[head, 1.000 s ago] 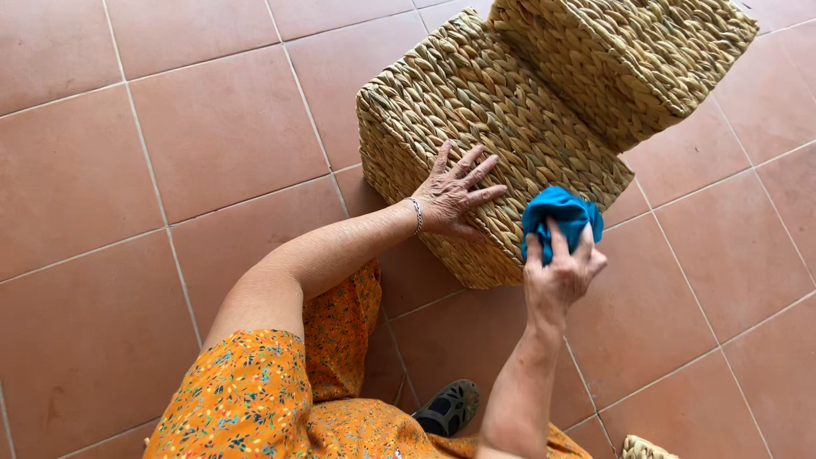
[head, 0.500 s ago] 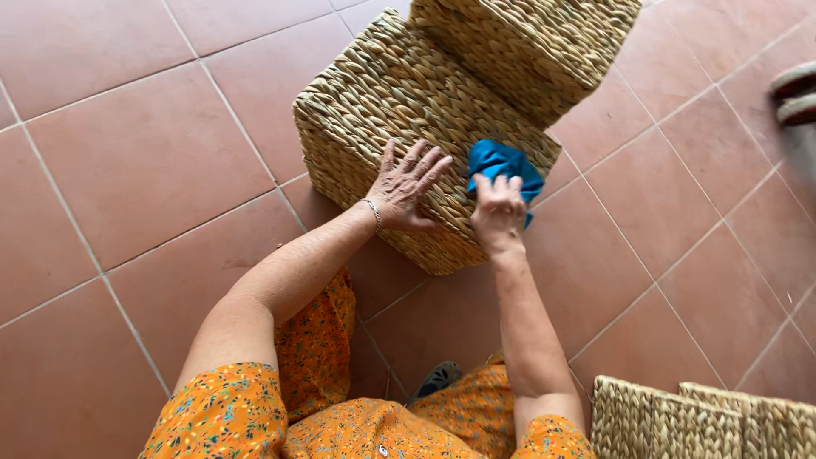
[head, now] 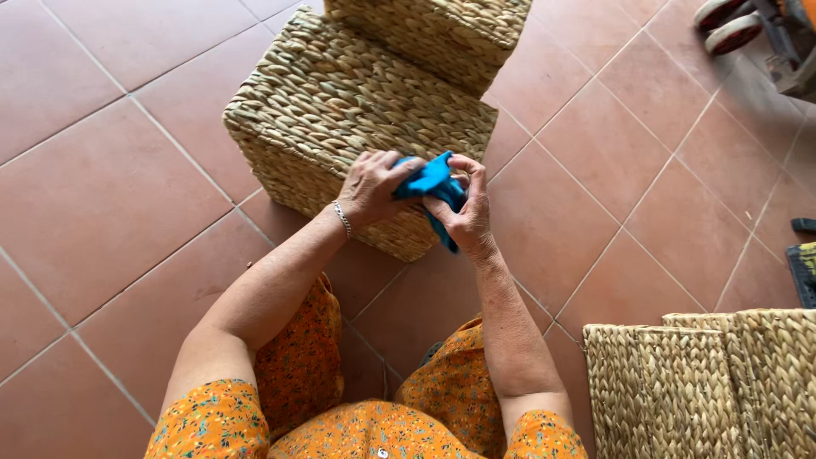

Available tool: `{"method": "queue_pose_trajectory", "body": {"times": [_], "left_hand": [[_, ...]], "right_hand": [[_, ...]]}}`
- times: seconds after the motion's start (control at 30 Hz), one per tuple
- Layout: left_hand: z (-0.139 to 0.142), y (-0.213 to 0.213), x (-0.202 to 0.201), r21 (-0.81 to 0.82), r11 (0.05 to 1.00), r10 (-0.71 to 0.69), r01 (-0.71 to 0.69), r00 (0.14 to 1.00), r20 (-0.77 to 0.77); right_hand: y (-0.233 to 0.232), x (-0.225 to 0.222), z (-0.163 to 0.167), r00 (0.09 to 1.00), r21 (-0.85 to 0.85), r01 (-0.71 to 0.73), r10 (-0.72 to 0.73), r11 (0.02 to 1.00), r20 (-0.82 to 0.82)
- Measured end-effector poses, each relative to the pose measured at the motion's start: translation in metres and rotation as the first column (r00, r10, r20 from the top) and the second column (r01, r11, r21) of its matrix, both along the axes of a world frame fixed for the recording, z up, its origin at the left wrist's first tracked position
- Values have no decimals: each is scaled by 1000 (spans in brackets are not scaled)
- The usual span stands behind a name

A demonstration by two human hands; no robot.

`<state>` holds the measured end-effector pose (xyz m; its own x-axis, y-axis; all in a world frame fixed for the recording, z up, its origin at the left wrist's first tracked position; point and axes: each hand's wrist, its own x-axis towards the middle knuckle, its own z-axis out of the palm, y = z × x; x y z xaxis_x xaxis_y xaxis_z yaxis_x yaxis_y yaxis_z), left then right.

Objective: The person sits on a tiled floor and wipes woven baskets with a blue cloth. They rotate each basket to clean all sides and the interior, handling multiple baskets one at a time.

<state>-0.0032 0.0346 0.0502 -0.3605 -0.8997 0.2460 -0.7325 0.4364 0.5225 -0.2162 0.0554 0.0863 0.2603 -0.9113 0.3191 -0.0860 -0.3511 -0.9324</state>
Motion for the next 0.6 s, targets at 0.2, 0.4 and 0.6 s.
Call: {"method": "queue_pose_trajectory", "body": {"times": [0.2,0.4,0.6], "left_hand": [[14,-12,24,-441,794,482,-419,875,37],[3,-21,-6,76,944,330,-322,933,-145],[-8,-25,-69,-96,968,250,-232,921,300]], "right_hand": [[-14,-30,-32,763,-304,123,-286,945,-579],[-11,-27,-82,668,-393,229,-437,891,-602],[-15,-45,-108,963,198,185,-137,963,-234]]}}
